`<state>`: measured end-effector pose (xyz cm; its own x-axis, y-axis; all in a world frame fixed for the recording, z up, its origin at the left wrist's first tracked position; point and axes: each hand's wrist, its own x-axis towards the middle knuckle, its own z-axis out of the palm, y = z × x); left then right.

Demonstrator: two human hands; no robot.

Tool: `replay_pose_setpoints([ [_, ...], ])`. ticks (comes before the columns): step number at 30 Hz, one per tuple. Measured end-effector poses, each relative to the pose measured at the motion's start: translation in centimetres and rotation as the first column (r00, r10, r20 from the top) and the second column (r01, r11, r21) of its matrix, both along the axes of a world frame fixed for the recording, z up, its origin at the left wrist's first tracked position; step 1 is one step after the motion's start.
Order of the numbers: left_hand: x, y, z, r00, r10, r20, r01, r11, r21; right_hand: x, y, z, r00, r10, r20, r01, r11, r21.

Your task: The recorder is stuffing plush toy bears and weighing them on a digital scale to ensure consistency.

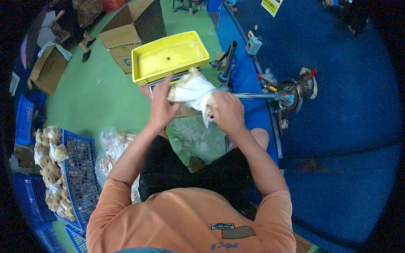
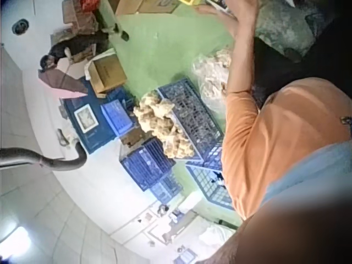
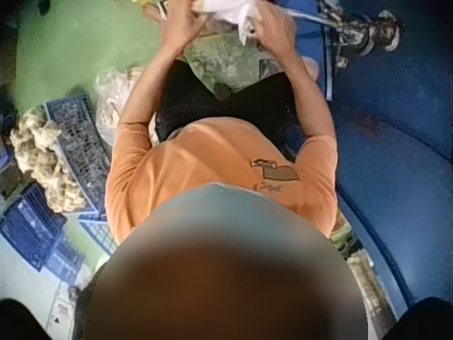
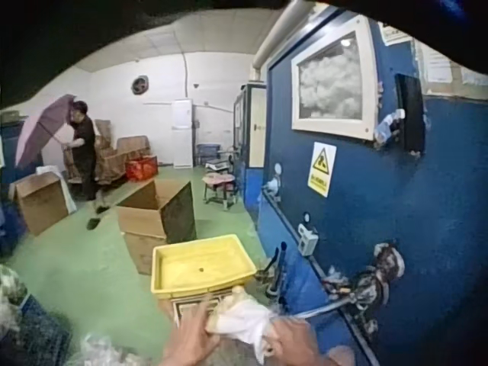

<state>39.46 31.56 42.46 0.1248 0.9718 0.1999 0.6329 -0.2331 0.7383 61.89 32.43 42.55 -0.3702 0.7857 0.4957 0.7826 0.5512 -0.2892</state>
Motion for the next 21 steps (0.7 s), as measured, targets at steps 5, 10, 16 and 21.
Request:
replay_pose_setpoints([
  [5, 3.4, 0.5, -6.6, 0.800, -0.087, 0.594, 0.201, 0.971, -0.130, 1.5, 0.7, 0.4, 0.991, -0.115, 0.071, 0.122, 0.988, -0.097],
  [10, 7.8, 1.3, -6.0, 0.338, 0.139, 0.931, 0.386, 0.881, -0.272, 9.3, 1.2, -0.9, 0.942, -0.335, -0.012, 0.329, 0.932, -0.153],
  [16, 6.9, 1.0, -5.6, 0.169, 0.258, 0.951, 0.391, 0.868, -0.305, 6.5, -0.4, 0.0, 0.935, -0.243, -0.259, 0.155, 0.935, -0.318],
  [21, 5.8, 0.8, -4.7, 0.153, 0.338, 0.929, 0.381, 0.847, -0.371, 4.8, -0.6, 0.8, 0.882, -0.181, -0.435, -0.027, 0.902, -0.430],
])
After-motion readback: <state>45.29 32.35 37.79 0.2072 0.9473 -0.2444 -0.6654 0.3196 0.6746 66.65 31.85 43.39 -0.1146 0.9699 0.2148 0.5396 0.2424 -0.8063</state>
